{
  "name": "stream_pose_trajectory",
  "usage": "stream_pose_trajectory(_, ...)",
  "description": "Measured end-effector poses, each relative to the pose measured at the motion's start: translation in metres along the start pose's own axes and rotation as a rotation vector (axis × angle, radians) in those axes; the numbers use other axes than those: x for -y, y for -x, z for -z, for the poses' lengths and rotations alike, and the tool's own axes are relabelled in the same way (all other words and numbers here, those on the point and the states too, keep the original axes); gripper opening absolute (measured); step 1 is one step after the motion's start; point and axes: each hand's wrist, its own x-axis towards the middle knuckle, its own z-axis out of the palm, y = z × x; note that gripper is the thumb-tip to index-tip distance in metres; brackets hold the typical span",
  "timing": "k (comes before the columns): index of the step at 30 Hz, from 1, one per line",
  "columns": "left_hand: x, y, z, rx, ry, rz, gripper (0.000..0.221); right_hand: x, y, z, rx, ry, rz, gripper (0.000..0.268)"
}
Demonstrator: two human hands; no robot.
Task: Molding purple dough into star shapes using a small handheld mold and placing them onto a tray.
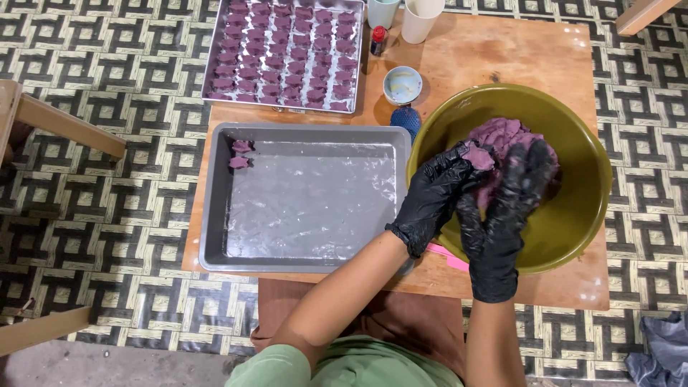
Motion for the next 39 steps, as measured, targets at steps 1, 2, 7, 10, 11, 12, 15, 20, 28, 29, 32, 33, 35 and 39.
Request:
stream_pose_trajectory(1, -0.005, 0.0, -0.002, 0.006, 0.058, 0.04, 0.029, -0.001, 0.001, -0.001, -0.015, 0.011, -0.025, 0.057)
stream_pose_trajectory(2, -0.009, 0.001, -0.004, 0.011, 0.117, 0.082, 0.03, -0.003, 0.002, -0.001, -0.029, 0.023, -0.05, 0.056)
stream_pose_trajectory(7, -0.017, 0.002, -0.007, -0.027, 0.023, 0.116, 0.031, -0.01, 0.007, -0.003, -0.079, 0.059, -0.128, 0.053)
stream_pose_trajectory(10, -0.016, 0.002, -0.008, -0.054, -0.006, 0.131, 0.03, -0.015, 0.01, -0.006, -0.11, 0.081, -0.178, 0.053)
stream_pose_trajectory(11, -0.018, 0.002, -0.01, -0.056, 0.008, 0.141, 0.031, -0.017, 0.011, -0.007, -0.126, 0.093, -0.204, 0.052)
stream_pose_trajectory(12, -0.02, 0.002, -0.013, -0.056, 0.007, 0.139, 0.031, -0.021, 0.013, -0.009, -0.126, 0.092, -0.203, 0.052)
stream_pose_trajectory(15, -0.019, 0.001, -0.014, -0.048, 0.097, 0.141, 0.028, -0.034, 0.017, -0.016, -0.251, 0.066, -0.173, 0.069)
stream_pose_trajectory(20, -0.026, 0.004, -0.017, -0.056, 0.091, 0.157, 0.029, -0.049, 0.019, -0.024, -0.151, 0.052, -0.071, 0.067)
stream_pose_trajectory(28, -0.023, 0.004, -0.012, -0.024, 0.099, 0.129, 0.029, -0.056, 0.021, -0.026, -0.079, 0.157, -0.066, 0.072)
stream_pose_trajectory(29, -0.025, 0.004, -0.014, -0.036, 0.143, 0.118, 0.029, -0.056, 0.021, -0.026, -0.066, 0.178, -0.064, 0.073)
stream_pose_trajectory(32, -0.015, 0.001, -0.013, 0.02, 0.219, 0.101, 0.022, -0.051, 0.027, -0.019, -0.167, -0.152, -0.002, 0.071)
stream_pose_trajectory(33, -0.012, 0.001, -0.006, 0.019, 0.22, 0.102, 0.022, -0.05, 0.027, -0.02, -0.165, -0.152, -0.003, 0.071)
stream_pose_trajectory(35, -0.005, 0.0, 0.008, 0.052, 0.147, 0.108, 0.022, -0.048, 0.025, -0.024, -0.228, -0.297, -0.005, 0.056)
stream_pose_trajectory(39, -0.046, 0.012, 0.008, 0.182, 0.097, 0.122, 0.023, -0.042, 0.025, -0.032, -0.285, -0.28, 0.005, 0.055)
